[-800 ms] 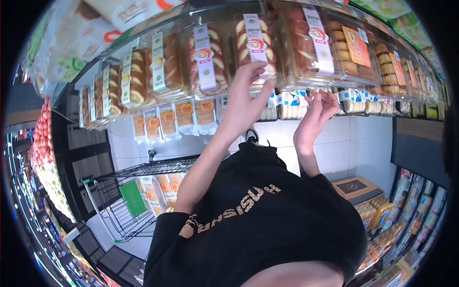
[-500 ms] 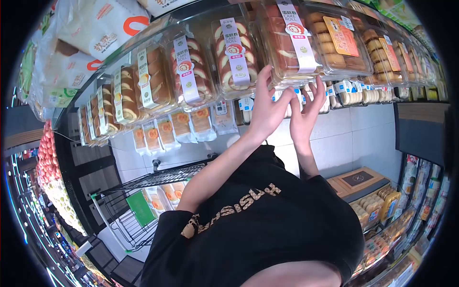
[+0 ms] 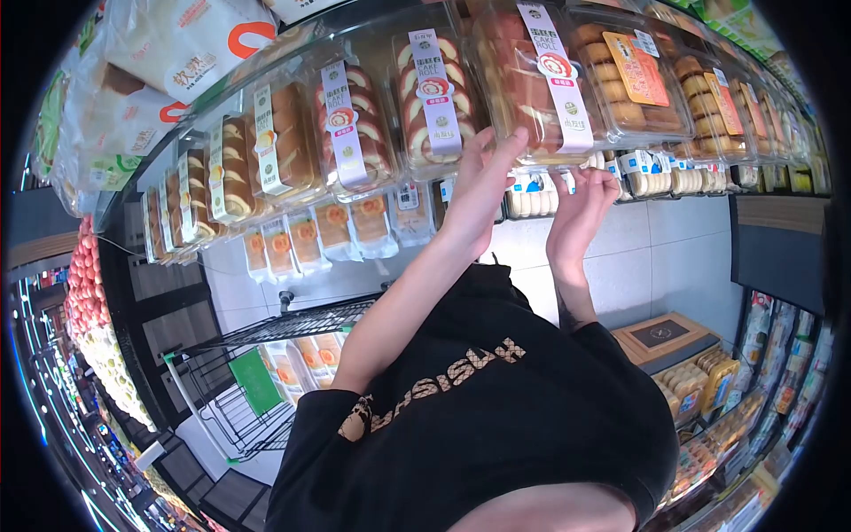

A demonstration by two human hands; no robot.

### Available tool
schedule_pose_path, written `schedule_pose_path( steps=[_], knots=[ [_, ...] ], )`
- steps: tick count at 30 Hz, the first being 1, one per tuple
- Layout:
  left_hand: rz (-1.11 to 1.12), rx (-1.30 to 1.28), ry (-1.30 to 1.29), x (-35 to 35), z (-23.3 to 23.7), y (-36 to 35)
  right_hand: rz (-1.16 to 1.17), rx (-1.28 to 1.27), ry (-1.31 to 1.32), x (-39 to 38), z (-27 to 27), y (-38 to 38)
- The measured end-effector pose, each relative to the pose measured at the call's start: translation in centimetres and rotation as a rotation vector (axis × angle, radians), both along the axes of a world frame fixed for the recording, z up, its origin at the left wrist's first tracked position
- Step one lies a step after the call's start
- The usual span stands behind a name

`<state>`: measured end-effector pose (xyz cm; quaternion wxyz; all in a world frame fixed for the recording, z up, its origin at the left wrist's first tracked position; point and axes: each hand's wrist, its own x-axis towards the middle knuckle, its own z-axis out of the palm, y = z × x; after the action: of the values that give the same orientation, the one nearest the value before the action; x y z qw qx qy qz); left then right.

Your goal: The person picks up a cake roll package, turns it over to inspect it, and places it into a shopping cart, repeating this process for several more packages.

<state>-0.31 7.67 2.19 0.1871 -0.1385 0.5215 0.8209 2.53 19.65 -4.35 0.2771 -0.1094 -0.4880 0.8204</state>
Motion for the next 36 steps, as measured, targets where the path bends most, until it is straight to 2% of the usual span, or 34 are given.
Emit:
schedule_pose_path(
  steps=[1, 3, 5, 9, 13, 15, 16, 17, 19, 21, 24, 27, 28, 29, 31, 34, 35, 36],
  knots=[
    [-0.039, -0.040, -0.013, 0.2, 0.1, -0.1, 0.030, -0.092, -0.028, 0.1, 0.0, 0.4],
    [-0.044, -0.036, -0.006, 0.4, -0.2, 0.2, 0.043, -0.080, -0.055, 0.3, 0.2, 1.0],
    [-0.043, -0.030, 0.002, 0.7, -0.7, 0.4, 0.142, -0.190, -0.077, 0.4, 0.4, 1.2],
    [-0.054, -0.075, 0.035, 0.9, -1.2, 0.3, 0.108, -0.149, -0.149, 0.6, 0.9, 0.6],
    [-0.074, -0.117, 0.104, 2.3, -0.4, -1.4, 0.162, -0.246, -0.230, 1.9, 1.4, 0.1],
    [-0.096, -0.140, 0.061, 3.7, 0.1, -3.1, 0.420, -0.208, -0.189, 2.6, 0.8, 0.2],
    [-0.093, -0.126, 0.127, 4.8, -0.2, -4.1, 0.534, -0.269, -0.223, 3.3, -0.2, 0.3],
    [-0.088, -0.113, 0.193, 5.9, -0.6, -5.2, 0.545, -0.278, -0.225, 4.1, -0.7, 0.1],
    [-0.082, -0.125, 0.179, 8.6, -1.7, -7.6, 0.718, -0.012, -0.098, 5.2, 0.3, -0.6],
    [-0.100, -0.122, 0.269, 11.6, -2.8, -9.8, 0.864, -0.084, -0.075, 5.6, 0.2, -1.3],
    [-0.086, -0.113, 0.297, 14.8, -4.2, -12.3, 1.132, 0.097, -0.139, 5.8, 1.2, -2.2],
    [0.013, -0.194, 0.306, 17.0, -4.1, -13.0, 1.208, 0.277, -0.063, 6.3, 1.2, -4.5],
    [0.104, -0.111, 0.223, 17.5, -4.3, -13.3, 1.224, 0.413, -0.066, 6.4, 1.4, -5.0],
    [0.196, -0.029, 0.144, 17.8, -4.4, -13.7, 1.227, 0.442, -0.055, 6.8, 1.3, -5.7],
    [0.297, -0.114, 0.131, 18.4, -4.7, -13.7, 1.305, 0.599, -0.057, 7.2, 1.5, -6.4],
    [0.417, -0.199, 0.333, 18.6, -4.7, -13.7, 1.368, 0.577, -0.061, 7.4, 1.4, -7.3],
    [0.437, -0.199, 0.328, 18.3, -4.1, -13.7, 1.389, 0.581, -0.060, 7.5, 1.3, -7.6],
    [0.451, -0.230, 0.296, 18.0, -3.5, -13.6, 1.373, 0.438, -0.055, 7.6, 1.0, -8.1]
  ],
)
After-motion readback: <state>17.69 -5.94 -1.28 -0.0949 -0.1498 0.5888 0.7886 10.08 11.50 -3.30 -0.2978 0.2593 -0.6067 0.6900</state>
